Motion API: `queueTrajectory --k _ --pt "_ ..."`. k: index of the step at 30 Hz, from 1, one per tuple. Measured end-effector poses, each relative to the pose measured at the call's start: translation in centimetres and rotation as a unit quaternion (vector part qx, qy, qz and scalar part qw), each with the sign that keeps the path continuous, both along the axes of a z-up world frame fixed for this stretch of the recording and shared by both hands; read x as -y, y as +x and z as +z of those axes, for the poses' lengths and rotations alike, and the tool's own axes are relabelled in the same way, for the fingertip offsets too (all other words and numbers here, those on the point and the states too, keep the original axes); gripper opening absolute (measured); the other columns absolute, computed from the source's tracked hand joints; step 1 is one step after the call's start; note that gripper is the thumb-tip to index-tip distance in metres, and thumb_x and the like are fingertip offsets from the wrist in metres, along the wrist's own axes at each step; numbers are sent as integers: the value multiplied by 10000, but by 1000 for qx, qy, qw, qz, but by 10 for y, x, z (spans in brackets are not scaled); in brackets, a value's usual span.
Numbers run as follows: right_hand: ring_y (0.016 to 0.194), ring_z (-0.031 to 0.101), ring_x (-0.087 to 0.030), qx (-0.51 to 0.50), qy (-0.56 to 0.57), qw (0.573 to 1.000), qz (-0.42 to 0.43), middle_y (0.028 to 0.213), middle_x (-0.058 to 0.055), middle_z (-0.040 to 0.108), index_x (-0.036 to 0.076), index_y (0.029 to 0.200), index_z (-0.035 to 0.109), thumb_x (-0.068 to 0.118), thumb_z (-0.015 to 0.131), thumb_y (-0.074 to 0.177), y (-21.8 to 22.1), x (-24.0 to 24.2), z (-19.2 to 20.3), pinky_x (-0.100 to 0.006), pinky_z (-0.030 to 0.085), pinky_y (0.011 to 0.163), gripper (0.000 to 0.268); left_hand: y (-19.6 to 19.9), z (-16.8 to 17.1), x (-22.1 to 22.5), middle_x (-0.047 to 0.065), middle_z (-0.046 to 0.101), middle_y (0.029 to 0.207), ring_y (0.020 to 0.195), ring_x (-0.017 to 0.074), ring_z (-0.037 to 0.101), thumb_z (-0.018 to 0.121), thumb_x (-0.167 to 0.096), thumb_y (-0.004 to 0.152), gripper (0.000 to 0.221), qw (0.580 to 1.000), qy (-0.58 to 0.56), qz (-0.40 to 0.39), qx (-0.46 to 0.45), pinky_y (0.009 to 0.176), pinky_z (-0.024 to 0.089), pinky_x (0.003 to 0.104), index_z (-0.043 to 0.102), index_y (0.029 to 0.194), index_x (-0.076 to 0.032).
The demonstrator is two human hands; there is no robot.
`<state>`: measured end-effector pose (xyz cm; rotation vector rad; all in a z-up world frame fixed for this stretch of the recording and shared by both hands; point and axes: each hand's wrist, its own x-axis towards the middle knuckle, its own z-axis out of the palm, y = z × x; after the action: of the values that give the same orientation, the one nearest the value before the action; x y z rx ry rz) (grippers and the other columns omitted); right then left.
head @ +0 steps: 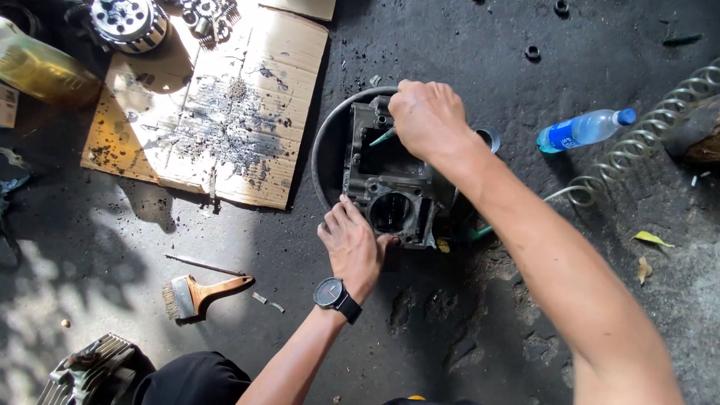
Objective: The person cleans a motorcycle engine block using a toothbrush and fluid on a garage floor.
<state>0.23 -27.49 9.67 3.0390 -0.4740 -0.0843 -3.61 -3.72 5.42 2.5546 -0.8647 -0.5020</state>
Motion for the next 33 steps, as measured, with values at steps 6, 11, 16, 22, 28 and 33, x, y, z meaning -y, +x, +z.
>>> queueTrajectory --k 6,11,16,22,28,33 --pt "907 718 -333 -116 24 993 -17 972 -128 714 91 924 787 265 806 819 -31 21 49 -482 568 814 204 13 1 -6 267 490 1292 1202 380 470 859 -494 709 1159 999 -30 -4 -12 1019 367 534 299 1429 220" --pt "936 700 -373 -162 89 981 -56 972 -145 727 127 940 787 287 815 802 -6 1 50 -497 558 835 213 12 1 -7 266 485 1300 1211 388 463 851 -502 707 1149 999 -40 -21 -3 1053 344 556 303 1421 212" --pt "969 714 -378 -209 63 970 -108 972 -171 757 122 969 797 236 814 809 7 -7 65 -503 574 844 197 11 2 -8 264 479 1307 1228 383 455 832 -486 735 1127 999 -30 -22 -1 1052 336 583 287 1436 209" --pt "973 720 -393 -272 47 952 -130 1044 -197 738 91 1016 775 235 832 781 17 -7 58 -495 583 839 282 13 -4 -9 272 475 1327 1242 386 457 833 -465 736 1121 1000 -18 -22 -14 1052 347 589 275 1439 207" --pt "943 702 -377 -156 55 986 2 1008 -163 739 109 941 800 274 779 765 4 -4 48 -498 566 812 242 16 8 -4 265 465 1344 1254 386 448 822 -478 741 1133 998 -4 -27 -52 1069 348 577 256 1445 206" --pt "814 725 -286 -157 -140 973 99 1034 -129 686 110 891 761 164 669 917 -31 33 54 -424 594 694 109 12 0 -5 288 456 1347 1249 398 445 817 -464 763 1093 999 -23 -32 -21 1058 334 615 268 1427 209"
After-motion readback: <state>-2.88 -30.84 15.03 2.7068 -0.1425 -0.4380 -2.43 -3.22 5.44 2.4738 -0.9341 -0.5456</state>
